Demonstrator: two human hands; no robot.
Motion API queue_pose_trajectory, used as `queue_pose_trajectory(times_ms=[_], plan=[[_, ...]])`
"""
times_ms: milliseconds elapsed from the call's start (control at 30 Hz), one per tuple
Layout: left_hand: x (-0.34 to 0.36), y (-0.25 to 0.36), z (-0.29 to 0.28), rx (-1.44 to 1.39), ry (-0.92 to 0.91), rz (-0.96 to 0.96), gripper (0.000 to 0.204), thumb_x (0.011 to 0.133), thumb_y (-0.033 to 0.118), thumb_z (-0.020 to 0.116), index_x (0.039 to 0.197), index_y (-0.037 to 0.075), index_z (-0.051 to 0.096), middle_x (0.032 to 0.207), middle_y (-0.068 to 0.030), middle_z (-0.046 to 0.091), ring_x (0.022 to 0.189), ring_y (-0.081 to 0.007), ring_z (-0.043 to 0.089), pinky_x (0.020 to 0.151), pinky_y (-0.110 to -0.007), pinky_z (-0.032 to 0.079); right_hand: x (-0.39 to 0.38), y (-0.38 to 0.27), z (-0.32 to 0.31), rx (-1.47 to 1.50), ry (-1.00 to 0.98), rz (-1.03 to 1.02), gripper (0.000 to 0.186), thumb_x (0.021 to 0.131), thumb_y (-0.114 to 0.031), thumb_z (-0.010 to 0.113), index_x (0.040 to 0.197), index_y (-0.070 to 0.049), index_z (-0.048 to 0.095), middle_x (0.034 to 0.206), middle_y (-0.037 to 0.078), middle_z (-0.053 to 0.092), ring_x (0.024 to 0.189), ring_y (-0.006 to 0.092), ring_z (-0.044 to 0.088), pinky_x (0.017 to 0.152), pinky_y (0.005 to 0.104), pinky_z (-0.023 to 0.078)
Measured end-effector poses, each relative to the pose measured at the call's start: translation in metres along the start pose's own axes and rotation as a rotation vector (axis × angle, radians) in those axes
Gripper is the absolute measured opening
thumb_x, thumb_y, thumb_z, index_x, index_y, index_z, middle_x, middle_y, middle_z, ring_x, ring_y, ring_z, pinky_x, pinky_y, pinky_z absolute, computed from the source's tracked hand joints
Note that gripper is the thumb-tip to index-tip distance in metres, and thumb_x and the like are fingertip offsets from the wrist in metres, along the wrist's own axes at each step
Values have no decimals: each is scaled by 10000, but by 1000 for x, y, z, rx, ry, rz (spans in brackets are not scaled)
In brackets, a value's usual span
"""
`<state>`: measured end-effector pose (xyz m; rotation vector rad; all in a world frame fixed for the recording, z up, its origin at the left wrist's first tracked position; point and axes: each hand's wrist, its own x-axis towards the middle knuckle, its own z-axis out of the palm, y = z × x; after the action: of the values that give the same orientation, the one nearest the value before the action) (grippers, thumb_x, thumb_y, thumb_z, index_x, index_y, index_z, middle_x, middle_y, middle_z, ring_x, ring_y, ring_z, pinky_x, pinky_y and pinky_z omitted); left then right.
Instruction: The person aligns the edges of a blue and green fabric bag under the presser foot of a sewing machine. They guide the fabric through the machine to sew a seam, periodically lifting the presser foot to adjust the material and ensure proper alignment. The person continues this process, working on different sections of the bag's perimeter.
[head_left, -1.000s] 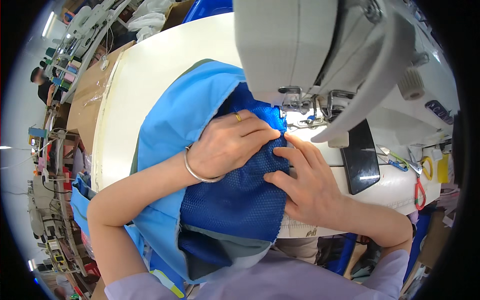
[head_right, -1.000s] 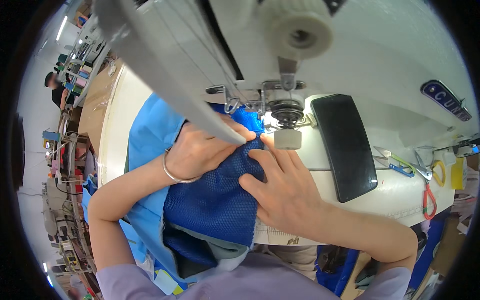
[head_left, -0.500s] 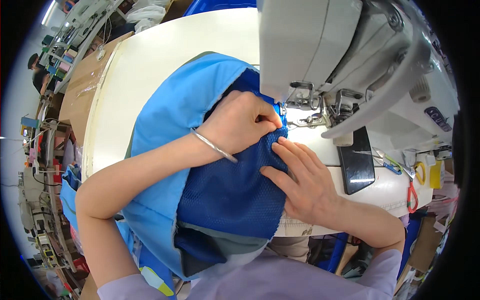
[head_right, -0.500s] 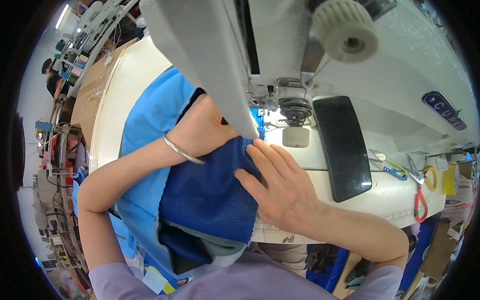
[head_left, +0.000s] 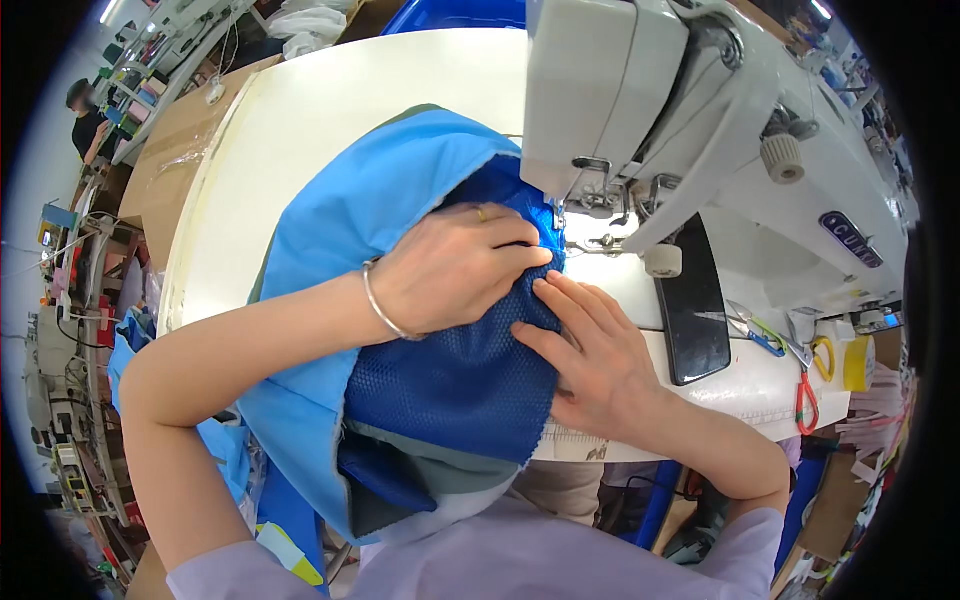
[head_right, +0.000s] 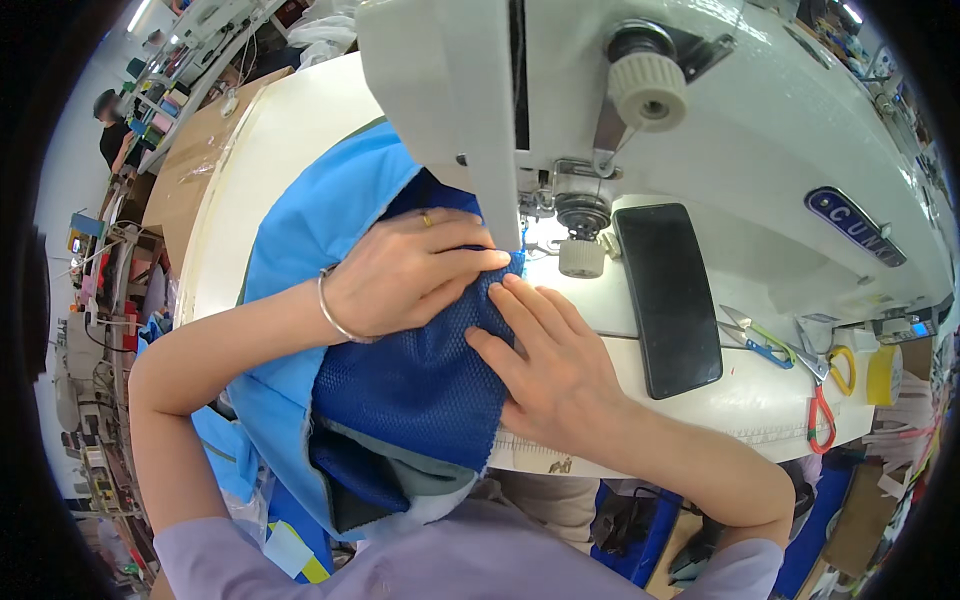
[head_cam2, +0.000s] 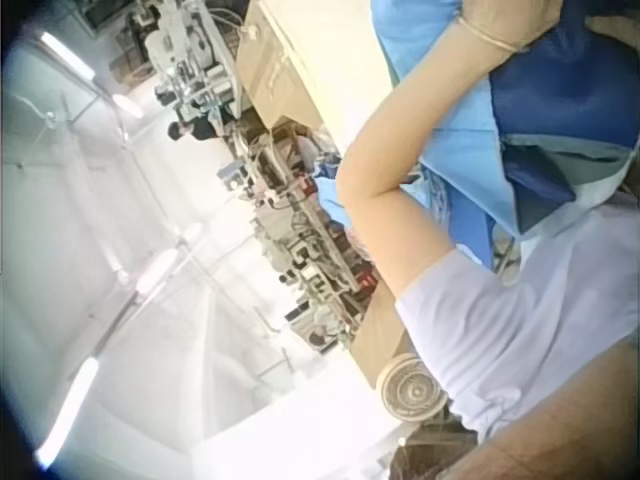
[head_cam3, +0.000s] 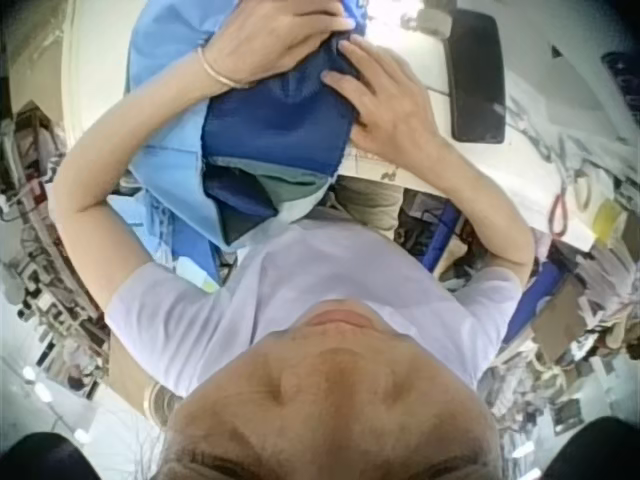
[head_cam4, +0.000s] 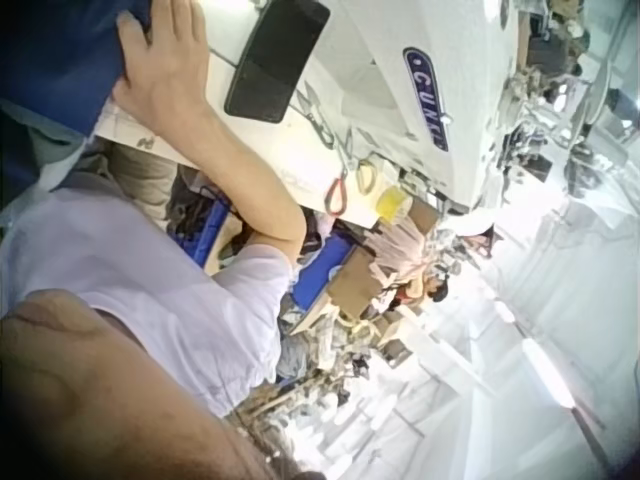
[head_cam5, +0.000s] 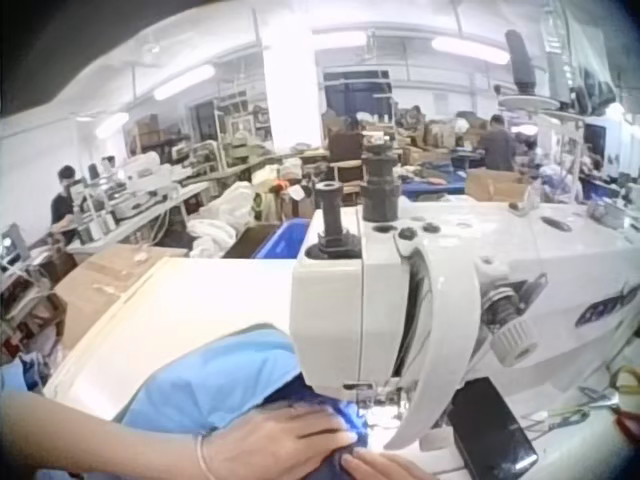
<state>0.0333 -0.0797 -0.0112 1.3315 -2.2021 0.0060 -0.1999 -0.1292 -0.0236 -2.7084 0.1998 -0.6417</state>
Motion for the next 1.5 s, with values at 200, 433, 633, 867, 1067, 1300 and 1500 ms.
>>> queue_pose_trajectory(times_ms=[200, 433, 633, 867, 1067, 1300, 1500], plan=[[-6, -7, 2, 2, 9, 61, 285, 822, 41, 731, 1106, 63, 723, 1123, -99, 700, 1061, -317, 693, 859, -404, 594, 2, -1, 1, -6, 2, -7, 568, 617, -122, 760, 1171, -25, 676, 1299, 304, 584, 1267, 448, 558, 1092, 532, 442], [3, -25, 6, 19, 20, 71, 290, 813, 58, 740, 1101, 82, 727, 1118, -80, 702, 955, -289, 703, 808, -398, 591, 8, 9, -1, -90, -37, 63, 602, 631, -98, 764, 1225, -99, 665, 1392, 226, 572, 1199, 387, 592, 985, 459, 507], [8, -33, 8, 41, 50, 91, 261, 810, 68, 742, 1070, 88, 739, 1095, -75, 711, 917, -280, 704, 781, -393, 592, 14, 14, -1, -110, -10, 66, 574, 631, -36, 735, 1197, -103, 673, 1386, 217, 581, 1217, 360, 596, 946, 441, 528], [8, -34, 10, 57, 30, 88, 278, 804, 63, 738, 1080, 93, 743, 1086, -79, 711, 908, -280, 696, 782, -392, 589, 11, 15, -1, -114, 2, 43, 523, 688, -56, 732, 1207, -80, 669, 1392, 235, 564, 1261, 382, 589, 1022, 481, 487], [10, -31, 8, 68, 6, 88, 325, 811, 62, 726, 1135, 97, 734, 1103, -92, 688, 943, -292, 679, 813, -404, 575, 5, 21, 1, -92, 75, 20, 511, 697, -19, 717, 1205, -72, 688, 1364, 204, 591, 1201, 366, 617, 950, 459, 521], [8, -31, 7, 91, -26, 79, 357, 822, 63, 707, 1178, 92, 722, 1123, -118, 667, 963, -312, 663, 836, -417, 565, 9, 27, -25, 37, 314, 327, 188, 801, 19, 704, 980, -12, 751, 1034, 157, 735, 900, 318, 715, 747, 364, 556], [13, -40, 9, 71, -10, 132, 358, 833, 60, 694, 1187, 84, 737, 1123, -125, 664, 975, -316, 657, 842, -417, 562, 10, 57, -53, -13, 463, 444, 112, 825, -29, 742, 919, 31, 748, 965, 165, 751, 826, 250, 716, 704, 311, 538]])
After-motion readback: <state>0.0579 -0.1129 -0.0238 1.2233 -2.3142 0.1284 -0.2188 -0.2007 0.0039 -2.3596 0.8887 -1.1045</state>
